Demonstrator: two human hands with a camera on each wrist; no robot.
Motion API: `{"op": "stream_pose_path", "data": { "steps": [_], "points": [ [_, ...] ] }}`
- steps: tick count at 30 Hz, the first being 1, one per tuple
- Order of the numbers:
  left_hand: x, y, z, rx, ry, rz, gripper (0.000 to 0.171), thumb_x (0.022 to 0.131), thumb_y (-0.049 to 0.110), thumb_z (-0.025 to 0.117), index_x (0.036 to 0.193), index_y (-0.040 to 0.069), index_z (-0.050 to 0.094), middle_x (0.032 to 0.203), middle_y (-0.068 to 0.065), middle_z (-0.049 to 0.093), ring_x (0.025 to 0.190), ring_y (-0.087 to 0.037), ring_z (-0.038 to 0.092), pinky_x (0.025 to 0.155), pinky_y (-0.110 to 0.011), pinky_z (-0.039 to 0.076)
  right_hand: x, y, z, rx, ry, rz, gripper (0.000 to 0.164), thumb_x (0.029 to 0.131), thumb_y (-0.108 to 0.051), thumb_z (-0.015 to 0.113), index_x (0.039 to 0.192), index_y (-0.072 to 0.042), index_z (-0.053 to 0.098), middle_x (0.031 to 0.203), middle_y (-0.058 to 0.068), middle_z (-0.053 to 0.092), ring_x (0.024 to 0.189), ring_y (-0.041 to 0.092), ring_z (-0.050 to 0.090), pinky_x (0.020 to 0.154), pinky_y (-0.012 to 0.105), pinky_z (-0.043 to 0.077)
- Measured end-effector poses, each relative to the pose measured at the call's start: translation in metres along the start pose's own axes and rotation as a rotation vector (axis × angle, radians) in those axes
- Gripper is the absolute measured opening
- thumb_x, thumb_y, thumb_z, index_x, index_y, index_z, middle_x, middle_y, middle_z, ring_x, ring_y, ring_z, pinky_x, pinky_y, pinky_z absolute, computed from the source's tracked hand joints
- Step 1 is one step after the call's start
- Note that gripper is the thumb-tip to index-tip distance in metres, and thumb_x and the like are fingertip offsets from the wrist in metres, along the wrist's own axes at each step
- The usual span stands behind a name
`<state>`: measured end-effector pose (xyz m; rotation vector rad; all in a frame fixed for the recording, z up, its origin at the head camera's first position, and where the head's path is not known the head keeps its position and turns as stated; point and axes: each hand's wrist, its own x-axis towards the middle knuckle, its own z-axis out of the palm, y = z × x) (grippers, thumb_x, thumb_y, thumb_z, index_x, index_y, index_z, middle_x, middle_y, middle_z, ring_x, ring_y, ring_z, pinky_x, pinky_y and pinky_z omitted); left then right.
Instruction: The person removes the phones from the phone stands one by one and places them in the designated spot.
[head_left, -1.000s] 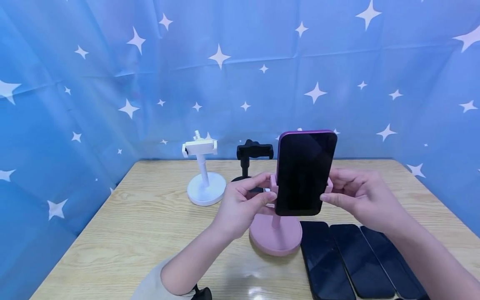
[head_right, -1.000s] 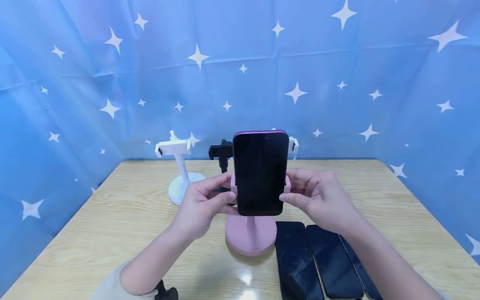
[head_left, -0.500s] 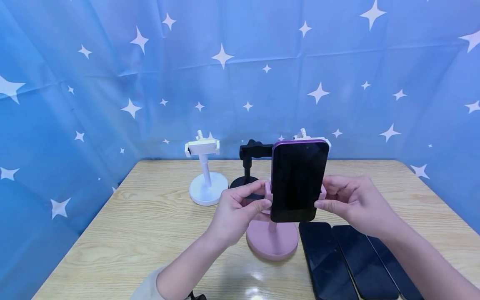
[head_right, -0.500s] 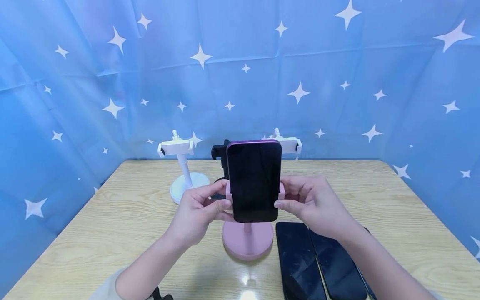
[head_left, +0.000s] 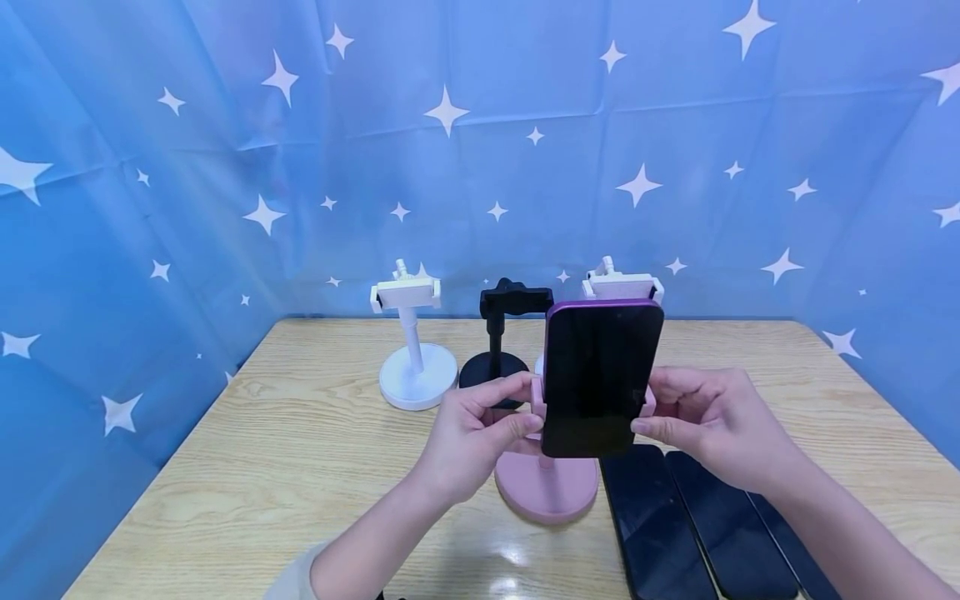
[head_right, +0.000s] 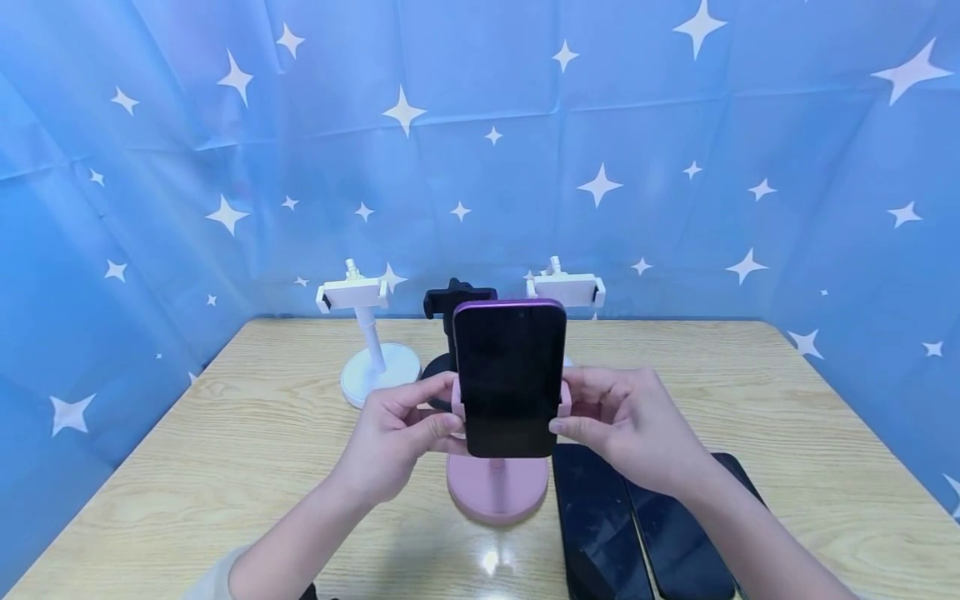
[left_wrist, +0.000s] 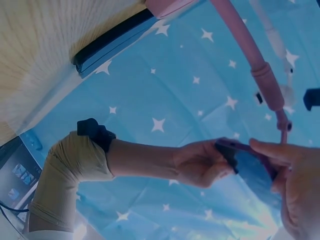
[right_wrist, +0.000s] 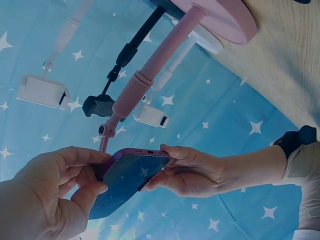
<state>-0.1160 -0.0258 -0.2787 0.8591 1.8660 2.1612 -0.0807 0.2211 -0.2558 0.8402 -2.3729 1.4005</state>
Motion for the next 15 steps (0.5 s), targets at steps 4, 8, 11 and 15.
{"op": "stream_pose_path", "data": {
  "steps": [4, 8, 11, 15],
  "points": [
    [-0.0019, -0.0022, -0.0007, 0.003, -0.003, 0.025, 0.032, 0.082, -0.009, 0.059, 0.113, -0.011, 0.057, 0.095, -0.025, 0.057, 0.072, -0.013, 0.063, 0.066, -0.038, 0.055, -0.0012, 0.0004, 0.0020, 0.060, -0.006, -0.010, 0.041, 0.074, 0.019, 0.062, 0.104, -0.008, 0.067, 0.077, -0.002, 0.062, 0.067, 0.011, 0.058, 0.054, 0.022, 0.045],
    [-0.0025, -0.0044, -0.0012, -0.005, -0.006, 0.036, 0.032, 0.081, -0.010, 0.059, 0.113, -0.012, 0.057, 0.095, -0.025, 0.057, 0.071, -0.010, 0.062, 0.066, -0.038, 0.055, -0.0017, 0.0007, 0.0031, 0.095, -0.010, -0.008, 0.048, 0.073, 0.019, 0.062, 0.112, -0.011, 0.065, 0.083, -0.002, 0.066, 0.068, 0.011, 0.060, 0.053, 0.023, 0.046],
    [-0.0033, -0.0048, -0.0015, -0.014, -0.009, 0.039, 0.032, 0.081, -0.011, 0.058, 0.114, -0.011, 0.057, 0.096, -0.024, 0.058, 0.071, -0.010, 0.063, 0.066, -0.038, 0.055, -0.0027, 0.0006, 0.0034, 0.075, -0.007, 0.008, 0.050, 0.073, 0.018, 0.063, 0.113, -0.012, 0.065, 0.082, -0.001, 0.066, 0.069, 0.011, 0.061, 0.058, 0.020, 0.049],
    [-0.0041, -0.0044, -0.0028, -0.019, -0.022, 0.060, 0.032, 0.082, -0.012, 0.058, 0.113, -0.012, 0.056, 0.096, -0.024, 0.057, 0.071, -0.009, 0.063, 0.066, -0.038, 0.055, -0.0034, -0.0002, 0.0043, 0.029, -0.002, 0.032, 0.050, 0.074, 0.016, 0.064, 0.114, -0.014, 0.064, 0.079, -0.002, 0.064, 0.071, 0.011, 0.062, 0.063, 0.019, 0.051]
  ]
}}
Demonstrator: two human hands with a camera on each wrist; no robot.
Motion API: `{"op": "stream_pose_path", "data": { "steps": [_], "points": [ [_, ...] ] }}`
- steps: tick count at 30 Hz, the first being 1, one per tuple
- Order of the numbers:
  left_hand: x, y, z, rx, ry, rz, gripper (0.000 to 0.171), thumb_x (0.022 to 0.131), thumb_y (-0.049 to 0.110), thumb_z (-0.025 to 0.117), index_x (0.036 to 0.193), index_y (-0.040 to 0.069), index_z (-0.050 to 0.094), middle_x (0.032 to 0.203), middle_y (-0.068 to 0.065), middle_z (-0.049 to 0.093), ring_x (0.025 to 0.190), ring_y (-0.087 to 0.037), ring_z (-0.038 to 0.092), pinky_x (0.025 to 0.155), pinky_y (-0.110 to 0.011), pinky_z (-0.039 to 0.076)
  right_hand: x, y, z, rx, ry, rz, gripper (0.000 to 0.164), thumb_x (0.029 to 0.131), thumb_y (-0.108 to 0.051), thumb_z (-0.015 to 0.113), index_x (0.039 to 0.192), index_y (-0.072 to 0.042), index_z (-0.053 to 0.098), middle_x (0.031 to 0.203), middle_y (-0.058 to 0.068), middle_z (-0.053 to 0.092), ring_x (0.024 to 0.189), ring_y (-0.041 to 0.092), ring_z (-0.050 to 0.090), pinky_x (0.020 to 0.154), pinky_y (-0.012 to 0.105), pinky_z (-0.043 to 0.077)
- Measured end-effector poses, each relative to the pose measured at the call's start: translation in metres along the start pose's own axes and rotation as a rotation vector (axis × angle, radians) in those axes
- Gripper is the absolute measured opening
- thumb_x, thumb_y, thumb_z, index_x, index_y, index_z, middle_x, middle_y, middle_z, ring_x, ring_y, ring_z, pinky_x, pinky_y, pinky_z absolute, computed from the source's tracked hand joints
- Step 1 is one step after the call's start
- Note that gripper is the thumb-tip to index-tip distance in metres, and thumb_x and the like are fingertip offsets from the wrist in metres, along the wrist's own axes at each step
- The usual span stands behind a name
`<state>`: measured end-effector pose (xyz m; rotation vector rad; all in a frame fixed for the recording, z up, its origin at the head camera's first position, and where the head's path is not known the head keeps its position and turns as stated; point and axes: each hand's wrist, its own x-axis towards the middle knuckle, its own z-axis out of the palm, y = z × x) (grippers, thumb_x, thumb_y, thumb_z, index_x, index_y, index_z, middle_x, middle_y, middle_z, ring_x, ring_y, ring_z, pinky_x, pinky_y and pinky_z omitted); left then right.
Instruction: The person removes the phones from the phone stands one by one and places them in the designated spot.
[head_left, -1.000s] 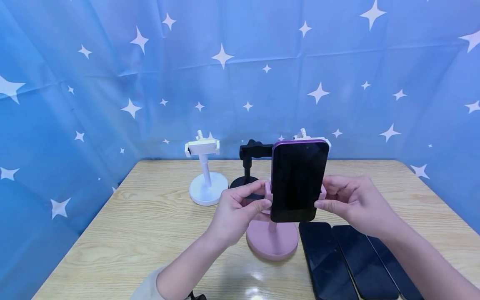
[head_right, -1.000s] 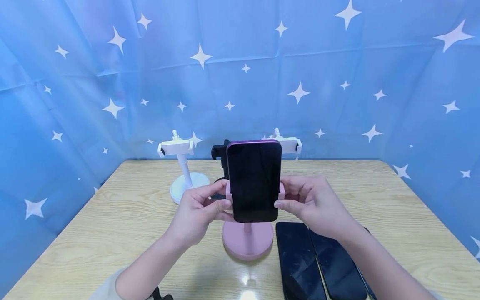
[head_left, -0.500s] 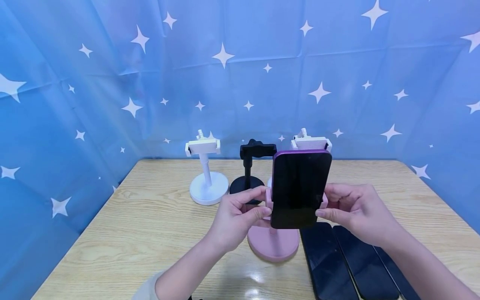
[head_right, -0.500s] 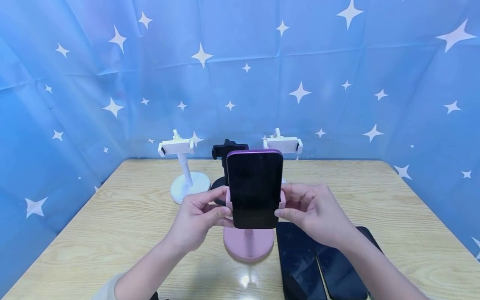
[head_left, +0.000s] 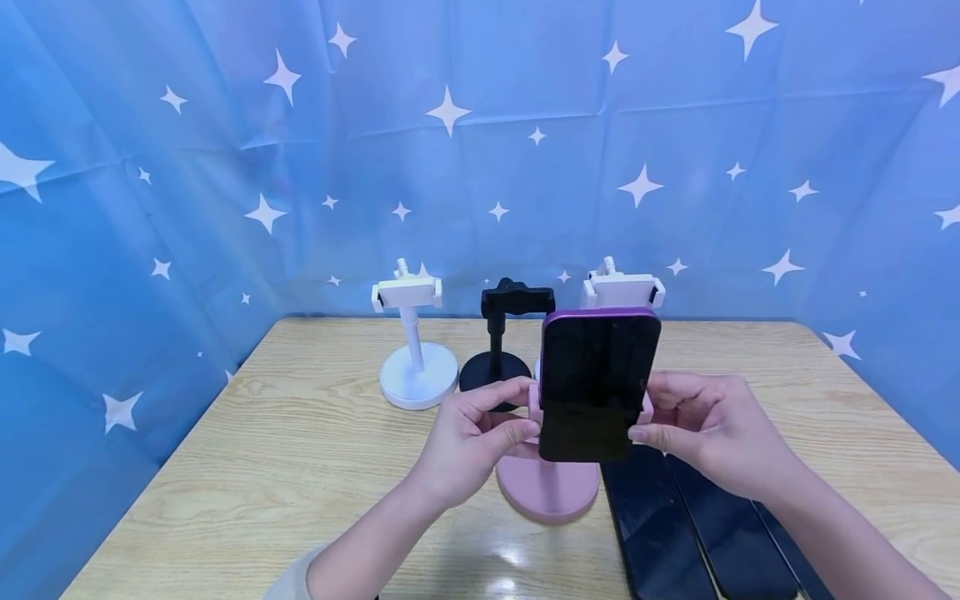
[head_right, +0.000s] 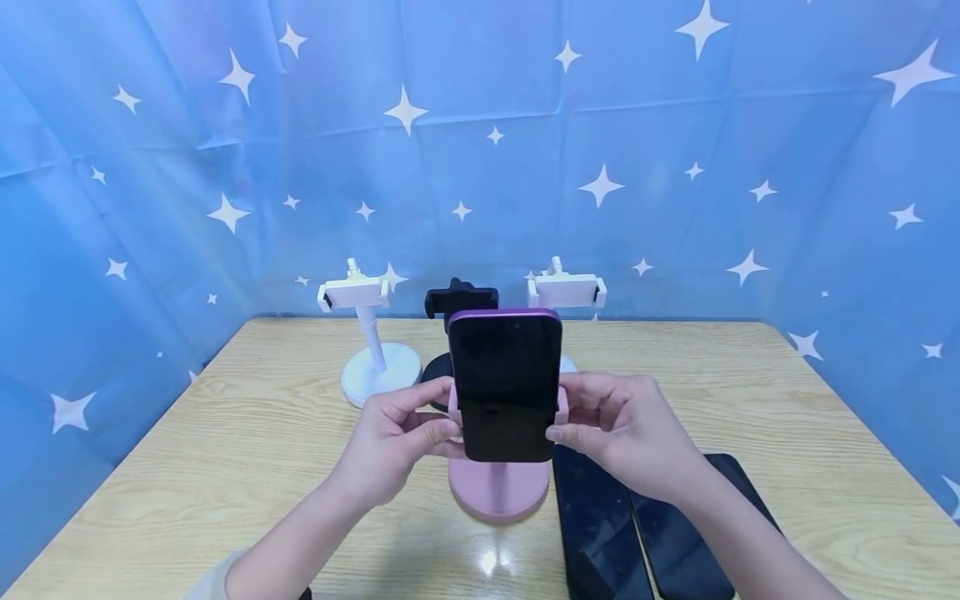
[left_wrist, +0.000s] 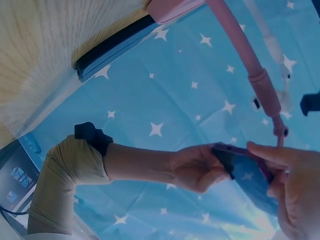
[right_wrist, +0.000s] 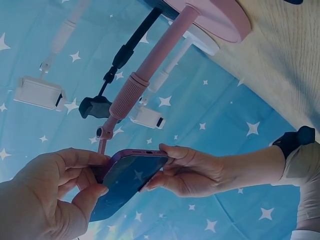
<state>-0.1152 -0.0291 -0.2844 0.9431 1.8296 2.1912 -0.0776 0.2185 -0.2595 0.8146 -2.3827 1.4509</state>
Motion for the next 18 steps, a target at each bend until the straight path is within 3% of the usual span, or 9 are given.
{"op": "stream_pose_path", "data": {
  "steps": [4, 8, 12, 15, 18],
  "points": [
    [0.000, 0.000, -0.002, 0.029, -0.032, 0.030, 0.032, 0.082, -0.010, 0.058, 0.114, -0.012, 0.055, 0.097, -0.027, 0.056, 0.071, -0.011, 0.064, 0.067, -0.037, 0.055, 0.000, 0.000, 0.000, -0.013, -0.005, 0.007, 0.053, 0.075, 0.016, 0.063, 0.117, -0.016, 0.062, 0.083, -0.002, 0.066, 0.072, 0.010, 0.063, 0.066, 0.019, 0.052],
    [0.001, 0.001, -0.005, 0.035, -0.068, 0.041, 0.033, 0.082, -0.010, 0.059, 0.115, -0.012, 0.054, 0.098, -0.029, 0.055, 0.074, -0.010, 0.065, 0.068, -0.037, 0.055, 0.000, 0.002, -0.002, 0.051, -0.037, -0.015, 0.056, 0.075, 0.017, 0.062, 0.121, -0.015, 0.059, 0.095, -0.003, 0.068, 0.077, 0.011, 0.065, 0.069, 0.020, 0.053],
    [0.003, 0.000, -0.009, 0.057, -0.091, 0.092, 0.034, 0.080, -0.011, 0.060, 0.113, -0.012, 0.054, 0.098, -0.030, 0.057, 0.080, -0.007, 0.064, 0.072, -0.035, 0.055, 0.002, -0.001, -0.005, 0.107, -0.110, -0.043, 0.054, 0.077, 0.019, 0.058, 0.125, -0.006, 0.054, 0.109, -0.003, 0.065, 0.085, 0.013, 0.066, 0.071, 0.021, 0.053],
    [0.008, 0.001, -0.012, 0.119, -0.101, 0.162, 0.040, 0.075, -0.012, 0.065, 0.114, -0.010, 0.054, 0.105, -0.026, 0.058, 0.094, -0.012, 0.061, 0.079, -0.035, 0.053, 0.005, -0.010, -0.006, 0.029, -0.146, -0.008, 0.051, 0.081, 0.013, 0.058, 0.128, -0.002, 0.050, 0.113, -0.004, 0.063, 0.088, 0.011, 0.065, 0.072, 0.023, 0.053],
    [0.015, 0.003, -0.016, 0.176, -0.136, 0.208, 0.054, 0.071, -0.011, 0.069, 0.122, -0.006, 0.051, 0.120, -0.019, 0.052, 0.113, -0.020, 0.051, 0.091, -0.040, 0.046, 0.009, -0.021, -0.006, -0.123, -0.118, 0.063, 0.055, 0.084, 0.001, 0.062, 0.134, -0.010, 0.042, 0.116, -0.002, 0.058, 0.095, 0.012, 0.062, 0.072, 0.025, 0.053]
  ]
}}
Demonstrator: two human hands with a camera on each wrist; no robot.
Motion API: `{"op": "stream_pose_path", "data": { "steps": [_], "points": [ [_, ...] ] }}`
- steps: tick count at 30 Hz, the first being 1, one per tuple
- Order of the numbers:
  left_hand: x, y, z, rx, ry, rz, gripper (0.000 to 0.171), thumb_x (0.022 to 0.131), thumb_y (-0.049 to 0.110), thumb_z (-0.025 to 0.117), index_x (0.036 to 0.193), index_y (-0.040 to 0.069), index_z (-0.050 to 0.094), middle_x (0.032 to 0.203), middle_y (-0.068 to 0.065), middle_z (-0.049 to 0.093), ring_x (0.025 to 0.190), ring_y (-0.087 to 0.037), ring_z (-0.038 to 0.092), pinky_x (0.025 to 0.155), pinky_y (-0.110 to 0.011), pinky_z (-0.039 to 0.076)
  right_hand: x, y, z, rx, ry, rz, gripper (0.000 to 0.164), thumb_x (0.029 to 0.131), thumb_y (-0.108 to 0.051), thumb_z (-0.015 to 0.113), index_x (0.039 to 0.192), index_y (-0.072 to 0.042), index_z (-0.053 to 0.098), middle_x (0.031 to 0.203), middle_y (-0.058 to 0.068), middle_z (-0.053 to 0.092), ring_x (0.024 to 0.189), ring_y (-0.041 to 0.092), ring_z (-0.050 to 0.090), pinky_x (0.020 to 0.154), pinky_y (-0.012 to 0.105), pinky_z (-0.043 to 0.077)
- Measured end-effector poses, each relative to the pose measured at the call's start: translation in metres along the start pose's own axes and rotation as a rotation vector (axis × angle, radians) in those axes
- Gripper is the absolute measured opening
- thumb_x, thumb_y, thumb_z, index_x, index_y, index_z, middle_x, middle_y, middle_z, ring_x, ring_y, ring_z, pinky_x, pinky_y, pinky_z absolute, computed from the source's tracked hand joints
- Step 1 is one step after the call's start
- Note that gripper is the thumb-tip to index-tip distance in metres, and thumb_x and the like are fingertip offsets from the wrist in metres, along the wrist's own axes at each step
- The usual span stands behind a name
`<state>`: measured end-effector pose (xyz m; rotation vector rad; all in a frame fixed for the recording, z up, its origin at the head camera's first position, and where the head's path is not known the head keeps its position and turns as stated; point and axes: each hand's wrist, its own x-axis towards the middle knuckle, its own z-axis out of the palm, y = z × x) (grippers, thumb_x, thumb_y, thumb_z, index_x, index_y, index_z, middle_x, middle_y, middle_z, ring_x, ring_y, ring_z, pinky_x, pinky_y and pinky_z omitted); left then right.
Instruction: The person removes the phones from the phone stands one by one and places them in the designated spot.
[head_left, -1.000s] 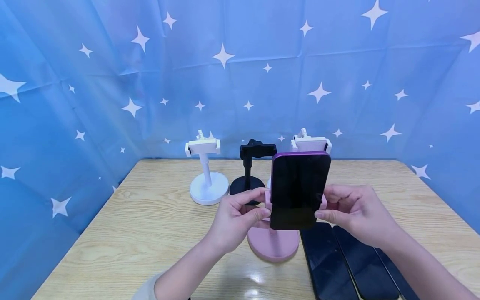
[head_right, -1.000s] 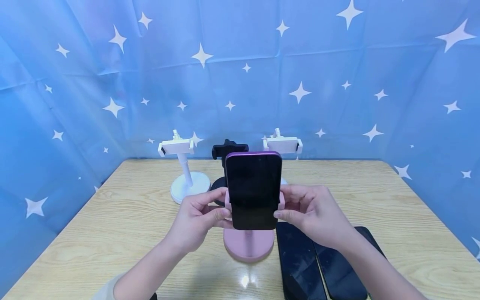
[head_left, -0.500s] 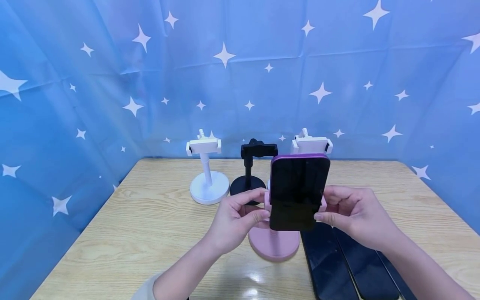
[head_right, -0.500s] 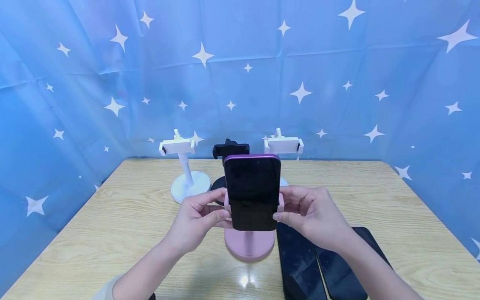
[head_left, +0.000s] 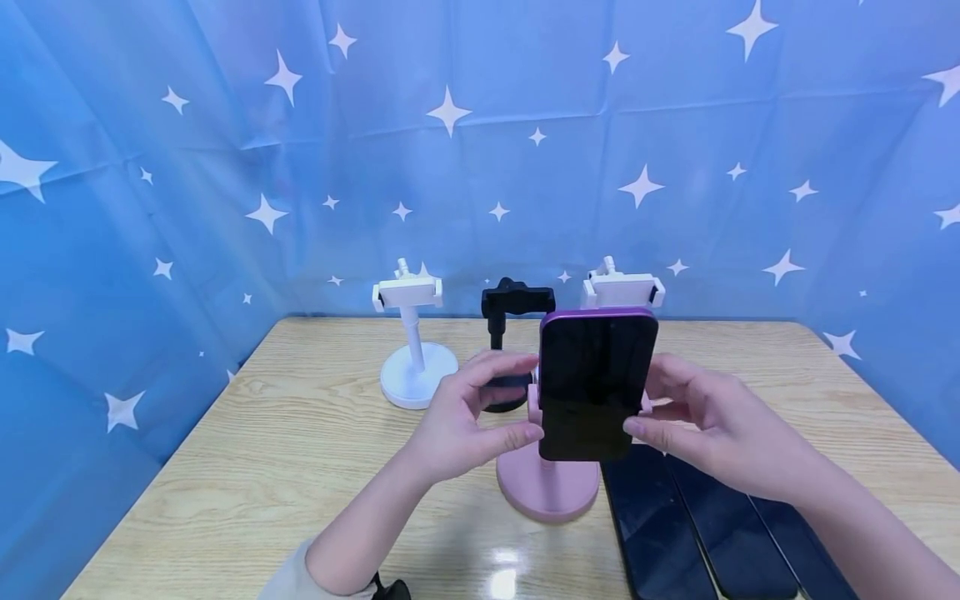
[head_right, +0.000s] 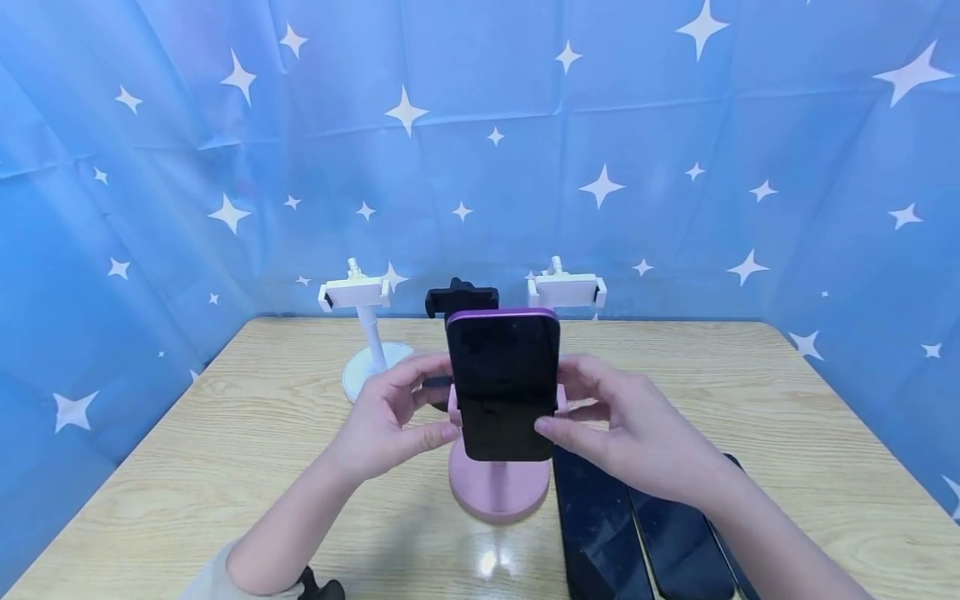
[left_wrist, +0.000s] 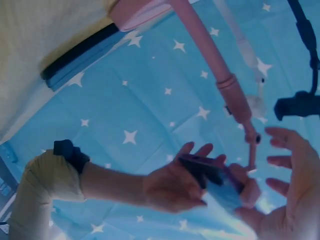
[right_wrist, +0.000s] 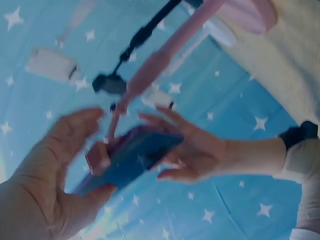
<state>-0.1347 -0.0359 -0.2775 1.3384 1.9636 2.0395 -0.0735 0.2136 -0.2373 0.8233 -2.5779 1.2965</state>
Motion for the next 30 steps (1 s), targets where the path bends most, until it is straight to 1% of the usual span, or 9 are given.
{"op": "stream_pose_path", "data": {
  "steps": [4, 6, 7, 10, 13, 18, 20, 26, 30],
  "points": [
    [0.010, -0.002, -0.005, 0.015, -0.086, 0.014, 0.068, 0.073, 0.004, 0.073, 0.133, 0.000, 0.041, 0.135, -0.012, 0.041, 0.127, -0.022, 0.037, 0.101, -0.043, 0.037, 0.007, 0.000, -0.001, -0.087, 0.103, 0.018, 0.084, 0.080, -0.011, 0.070, 0.145, -0.026, 0.019, 0.139, 0.002, 0.038, 0.116, 0.025, 0.050, 0.076, 0.043, 0.053],
    [0.015, -0.004, -0.006, -0.011, -0.136, 0.023, 0.073, 0.075, 0.018, 0.073, 0.136, 0.002, 0.036, 0.138, -0.012, 0.040, 0.129, -0.021, 0.036, 0.101, -0.043, 0.036, 0.013, 0.015, 0.002, -0.149, 0.182, -0.089, 0.102, 0.071, -0.018, 0.080, 0.147, -0.022, 0.012, 0.147, 0.004, 0.025, 0.125, 0.028, 0.040, 0.078, 0.040, 0.053],
    [0.018, -0.005, -0.006, -0.029, -0.160, 0.028, 0.075, 0.076, 0.025, 0.073, 0.137, 0.002, 0.034, 0.138, -0.013, 0.039, 0.129, -0.021, 0.036, 0.101, -0.042, 0.037, 0.016, 0.019, 0.004, -0.196, 0.227, -0.135, 0.108, 0.065, -0.024, 0.083, 0.147, -0.021, 0.012, 0.149, 0.004, 0.020, 0.130, 0.029, 0.033, 0.084, 0.044, 0.049],
    [0.028, -0.010, -0.006, -0.069, -0.242, 0.065, 0.081, 0.077, 0.039, 0.069, 0.138, 0.001, 0.031, 0.137, -0.017, 0.039, 0.127, -0.022, 0.038, 0.100, -0.040, 0.038, 0.027, 0.013, 0.019, -0.384, 0.386, -0.259, 0.119, 0.048, -0.038, 0.090, 0.145, -0.015, 0.025, 0.151, 0.004, 0.014, 0.136, 0.025, 0.020, 0.095, 0.048, 0.041],
    [0.037, -0.015, -0.006, -0.108, -0.328, 0.113, 0.081, 0.079, 0.039, 0.067, 0.136, -0.004, 0.028, 0.134, -0.023, 0.037, 0.124, -0.024, 0.040, 0.100, -0.040, 0.038, 0.038, -0.020, 0.040, -0.510, 0.516, -0.355, 0.108, 0.049, -0.045, 0.087, 0.140, -0.016, 0.037, 0.150, 0.008, 0.017, 0.137, 0.029, 0.016, 0.099, 0.060, 0.026],
    [0.045, -0.020, -0.005, -0.020, -0.400, 0.150, 0.060, 0.081, 0.013, 0.066, 0.129, -0.005, 0.037, 0.124, -0.021, 0.044, 0.106, -0.017, 0.048, 0.089, -0.034, 0.046, 0.050, -0.057, 0.062, -0.670, 0.639, -0.453, 0.072, 0.075, -0.040, 0.071, 0.132, -0.005, 0.045, 0.139, 0.025, 0.033, 0.130, 0.041, 0.027, 0.104, 0.057, 0.018],
    [0.046, -0.018, -0.005, 0.022, -0.402, 0.129, 0.054, 0.078, 0.001, 0.065, 0.126, -0.004, 0.041, 0.119, -0.019, 0.048, 0.099, -0.013, 0.049, 0.084, -0.030, 0.049, 0.053, -0.063, 0.065, -0.723, 0.658, -0.437, 0.065, 0.078, -0.037, 0.068, 0.125, 0.002, 0.048, 0.129, 0.031, 0.040, 0.125, 0.045, 0.031, 0.104, 0.057, 0.018],
    [0.052, -0.016, -0.007, 0.072, -0.443, 0.168, 0.040, 0.070, -0.006, 0.065, 0.107, -0.008, 0.051, 0.101, -0.020, 0.055, 0.086, -0.014, 0.052, 0.078, -0.028, 0.050, 0.060, -0.061, 0.066, -0.871, 0.718, -0.371, 0.067, 0.063, -0.034, 0.081, 0.104, 0.008, 0.050, 0.106, 0.033, 0.048, 0.108, 0.046, 0.043, 0.095, 0.057, 0.027],
    [0.055, -0.019, -0.010, 0.077, -0.472, 0.172, 0.032, 0.067, -0.005, 0.064, 0.097, -0.006, 0.054, 0.094, -0.018, 0.054, 0.085, -0.014, 0.050, 0.078, -0.028, 0.048, 0.062, -0.058, 0.068, -0.906, 0.757, -0.312, 0.058, 0.060, -0.025, 0.080, 0.096, 0.007, 0.048, 0.095, 0.029, 0.049, 0.093, 0.046, 0.041, 0.068, 0.052, 0.038]
  ]
}}
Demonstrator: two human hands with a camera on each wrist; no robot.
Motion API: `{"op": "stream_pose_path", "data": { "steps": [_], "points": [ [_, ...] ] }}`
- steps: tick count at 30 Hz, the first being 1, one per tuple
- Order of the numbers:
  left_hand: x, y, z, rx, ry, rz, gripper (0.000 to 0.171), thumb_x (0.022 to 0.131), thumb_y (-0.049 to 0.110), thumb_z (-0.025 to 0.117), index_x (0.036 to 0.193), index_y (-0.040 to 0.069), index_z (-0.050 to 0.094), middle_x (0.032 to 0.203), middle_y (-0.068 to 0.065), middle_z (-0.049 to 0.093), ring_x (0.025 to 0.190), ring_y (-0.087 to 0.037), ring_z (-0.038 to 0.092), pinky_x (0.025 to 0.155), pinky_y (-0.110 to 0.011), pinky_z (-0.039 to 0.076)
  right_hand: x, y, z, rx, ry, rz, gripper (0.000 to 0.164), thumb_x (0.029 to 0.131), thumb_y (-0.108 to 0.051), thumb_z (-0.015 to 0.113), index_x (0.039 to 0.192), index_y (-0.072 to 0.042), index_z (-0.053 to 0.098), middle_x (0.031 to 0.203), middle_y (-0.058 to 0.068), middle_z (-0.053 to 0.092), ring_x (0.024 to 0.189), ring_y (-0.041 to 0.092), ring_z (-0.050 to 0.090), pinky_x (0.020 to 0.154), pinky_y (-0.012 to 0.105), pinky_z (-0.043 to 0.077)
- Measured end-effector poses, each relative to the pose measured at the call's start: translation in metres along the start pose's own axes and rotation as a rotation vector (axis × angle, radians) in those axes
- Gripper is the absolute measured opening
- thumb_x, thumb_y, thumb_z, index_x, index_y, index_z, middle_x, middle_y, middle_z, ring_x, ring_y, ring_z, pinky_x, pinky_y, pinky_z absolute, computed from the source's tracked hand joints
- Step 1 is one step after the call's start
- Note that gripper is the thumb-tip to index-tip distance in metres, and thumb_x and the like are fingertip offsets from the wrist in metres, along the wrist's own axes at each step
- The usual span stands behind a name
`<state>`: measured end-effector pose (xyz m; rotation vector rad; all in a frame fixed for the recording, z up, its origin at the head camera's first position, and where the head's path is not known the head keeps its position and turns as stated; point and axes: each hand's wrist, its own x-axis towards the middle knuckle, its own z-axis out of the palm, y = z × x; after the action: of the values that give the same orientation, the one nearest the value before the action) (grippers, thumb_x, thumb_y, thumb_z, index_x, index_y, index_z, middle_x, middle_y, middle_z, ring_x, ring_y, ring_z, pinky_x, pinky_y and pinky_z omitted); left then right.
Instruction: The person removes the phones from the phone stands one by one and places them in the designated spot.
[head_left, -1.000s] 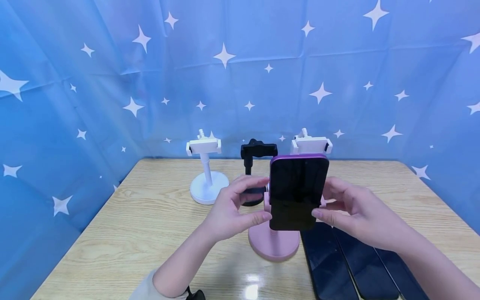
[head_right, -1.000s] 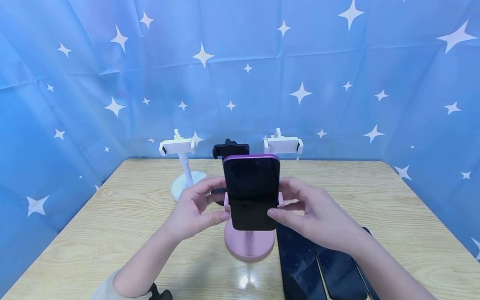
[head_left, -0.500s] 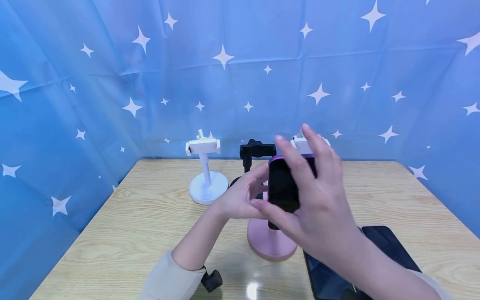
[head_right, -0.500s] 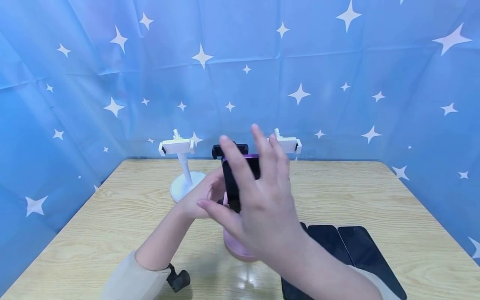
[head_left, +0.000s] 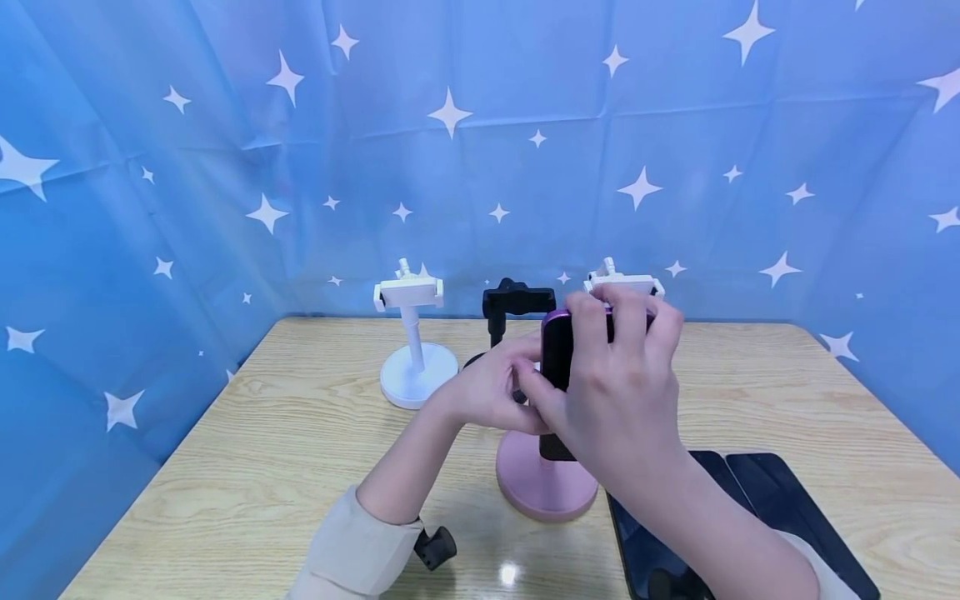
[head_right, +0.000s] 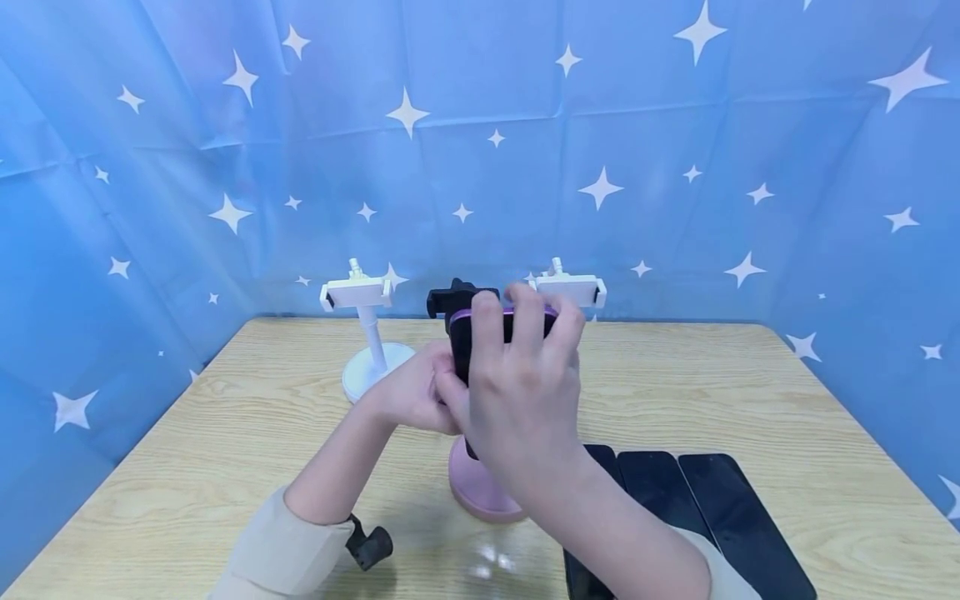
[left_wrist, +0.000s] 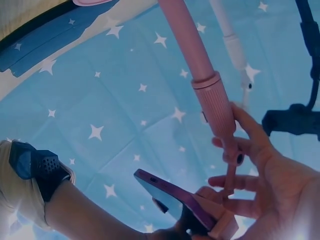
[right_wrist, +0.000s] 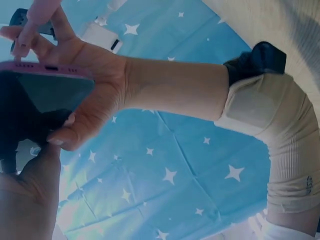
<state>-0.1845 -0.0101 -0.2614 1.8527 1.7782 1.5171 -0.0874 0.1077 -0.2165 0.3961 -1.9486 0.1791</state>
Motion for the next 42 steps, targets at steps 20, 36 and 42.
{"op": "stream_pose_path", "data": {
  "steps": [20, 36, 42],
  "points": [
    [-0.0006, -0.0048, -0.0032, -0.110, -0.040, -0.024, 0.020, 0.066, -0.005, 0.065, 0.082, -0.003, 0.054, 0.082, -0.017, 0.054, 0.080, -0.014, 0.048, 0.071, -0.029, 0.048, 0.0012, 0.0017, 0.0036, 0.068, 0.021, 0.060, 0.041, 0.056, -0.015, 0.070, 0.086, 0.003, 0.048, 0.085, 0.024, 0.044, 0.078, 0.042, 0.034, 0.047, 0.040, 0.030],
    [0.0004, -0.0054, -0.0035, -0.148, -0.040, -0.028, 0.020, 0.064, -0.007, 0.066, 0.078, -0.002, 0.052, 0.080, -0.017, 0.052, 0.078, -0.014, 0.047, 0.066, -0.028, 0.046, 0.0038, 0.0052, 0.0030, 0.121, -0.012, 0.031, 0.040, 0.056, -0.014, 0.069, 0.085, 0.003, 0.048, 0.082, 0.023, 0.045, 0.078, 0.043, 0.036, 0.065, 0.048, 0.026],
    [-0.0015, -0.0056, -0.0047, -0.139, -0.050, 0.004, 0.022, 0.063, -0.006, 0.068, 0.067, 0.004, 0.048, 0.087, -0.014, 0.048, 0.086, -0.016, 0.043, 0.065, -0.028, 0.045, 0.0026, 0.0076, -0.0024, 0.190, -0.072, 0.055, 0.041, 0.052, -0.011, 0.068, 0.087, 0.001, 0.050, 0.084, 0.020, 0.045, 0.080, 0.038, 0.038, 0.065, 0.045, 0.026]
  ]
}}
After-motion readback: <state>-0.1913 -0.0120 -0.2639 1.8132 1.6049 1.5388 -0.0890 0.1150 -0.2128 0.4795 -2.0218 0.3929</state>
